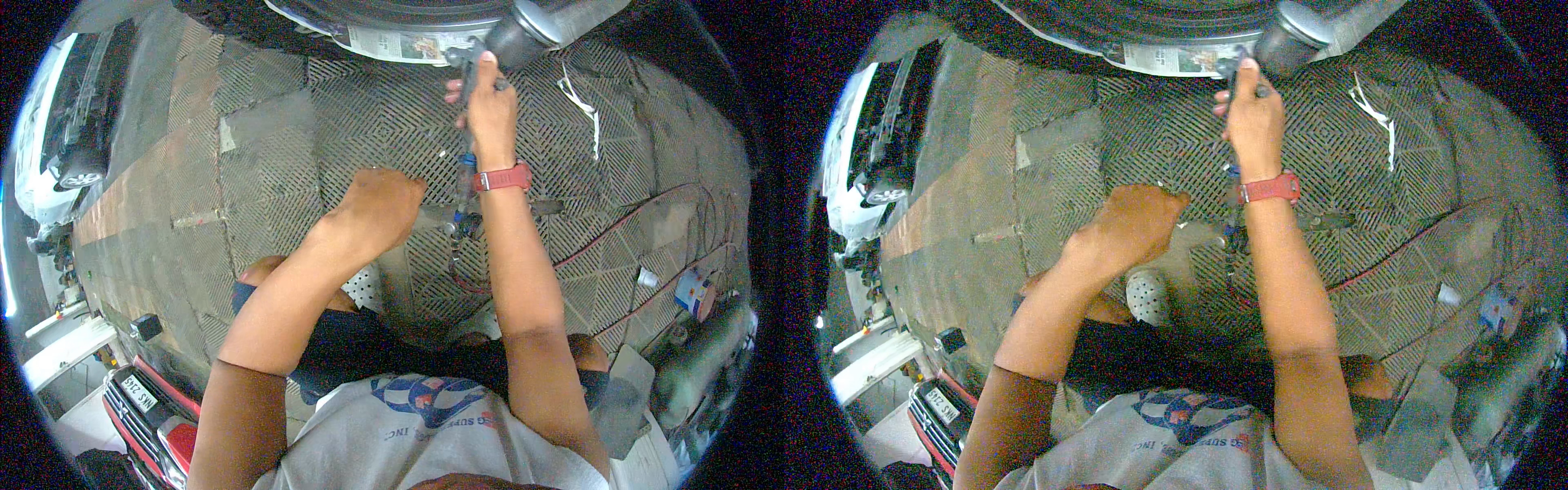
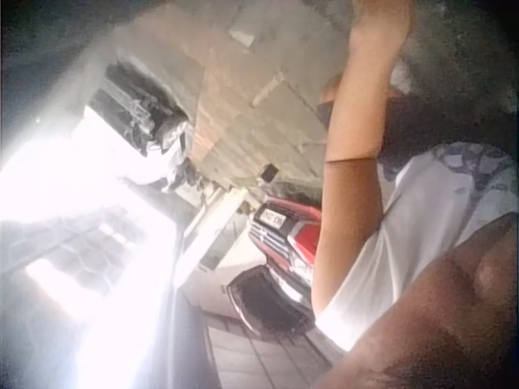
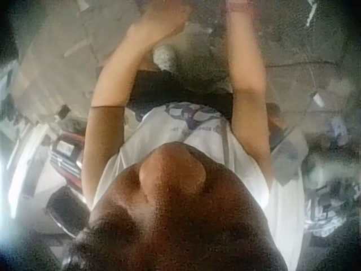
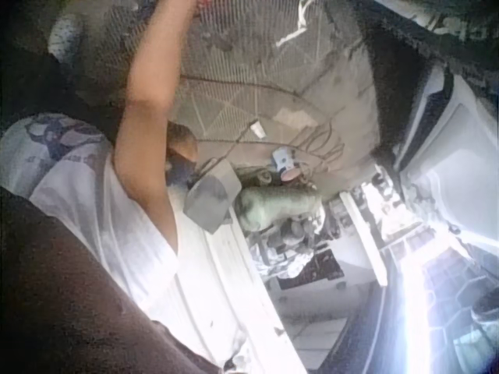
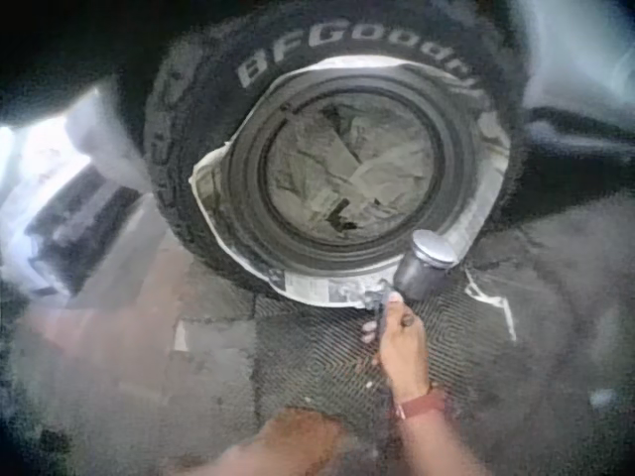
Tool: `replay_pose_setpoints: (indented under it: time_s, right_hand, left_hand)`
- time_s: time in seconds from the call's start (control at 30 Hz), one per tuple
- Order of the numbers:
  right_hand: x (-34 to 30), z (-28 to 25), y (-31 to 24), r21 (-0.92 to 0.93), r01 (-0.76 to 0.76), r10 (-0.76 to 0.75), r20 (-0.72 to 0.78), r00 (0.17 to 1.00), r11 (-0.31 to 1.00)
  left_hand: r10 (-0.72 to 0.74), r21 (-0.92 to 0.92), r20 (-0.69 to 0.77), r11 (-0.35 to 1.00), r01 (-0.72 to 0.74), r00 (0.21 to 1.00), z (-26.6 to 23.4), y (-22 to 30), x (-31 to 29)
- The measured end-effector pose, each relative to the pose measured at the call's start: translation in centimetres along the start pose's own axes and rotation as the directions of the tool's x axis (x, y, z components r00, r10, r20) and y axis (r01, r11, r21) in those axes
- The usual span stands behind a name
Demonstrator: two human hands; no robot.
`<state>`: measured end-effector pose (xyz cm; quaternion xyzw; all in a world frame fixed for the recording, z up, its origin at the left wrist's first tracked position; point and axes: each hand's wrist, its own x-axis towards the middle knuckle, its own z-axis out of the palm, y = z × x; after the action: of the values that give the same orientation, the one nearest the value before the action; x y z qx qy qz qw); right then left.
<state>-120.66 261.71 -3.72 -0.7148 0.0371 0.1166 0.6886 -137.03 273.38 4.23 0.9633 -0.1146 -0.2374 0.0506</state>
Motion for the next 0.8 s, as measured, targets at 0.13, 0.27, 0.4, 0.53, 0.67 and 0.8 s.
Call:
replay_pose_setpoints:
  time_s: [0.13, 0.27, 0.4, 0.53, 0.67, 0.8]
  right_hand:
    - [1.2, -3.7, 0.0, -0.026, 0.057, -0.06, -0.165, 0.985, 0.998]
    - [1.9, -6.6, -1.3, -0.06, 0.159, -0.17, -0.345, 0.923, 0.986]
    - [1.6, -7.1, -2.7, -0.069, 0.324, -0.318, -0.47, 0.823, 0.943]
    - [1.4, -6.5, -3.3, 0.135, 0.28, -0.197, -0.435, 0.878, 0.95]
    - [2.1, -6.8, -4.2, 0.196, 0.318, -0.202, -0.454, 0.868, 0.928]
    - [2.1, -7.3, -7.7, 0.23, 0.429, -0.261, -0.523, 0.811, 0.873]
  left_hand:
    - [0.028, -0.046, -0.017, 0.999, -0.029, 0.999, 0.2, 0.0, 0.1]
    - [0.024, -0.068, -0.003, 0.997, -0.024, 1.0, 0.4, 0.1, 0.5]
    - [0.019, -0.074, -0.012, 0.997, -0.02, 1.0, 0.7, 0.1, 0.7]
    - [0.021, -0.038, 0.0, 0.999, -0.021, 1.0, 0.3, 0.2, 1.1]
    - [0.033, -0.016, -0.014, 0.999, -0.033, 0.999, 0.9, -0.2, 1.2]
    - [0.011, -0.004, 0.016, 1.0, -0.011, 1.0, 0.7, -0.2, 1.2]
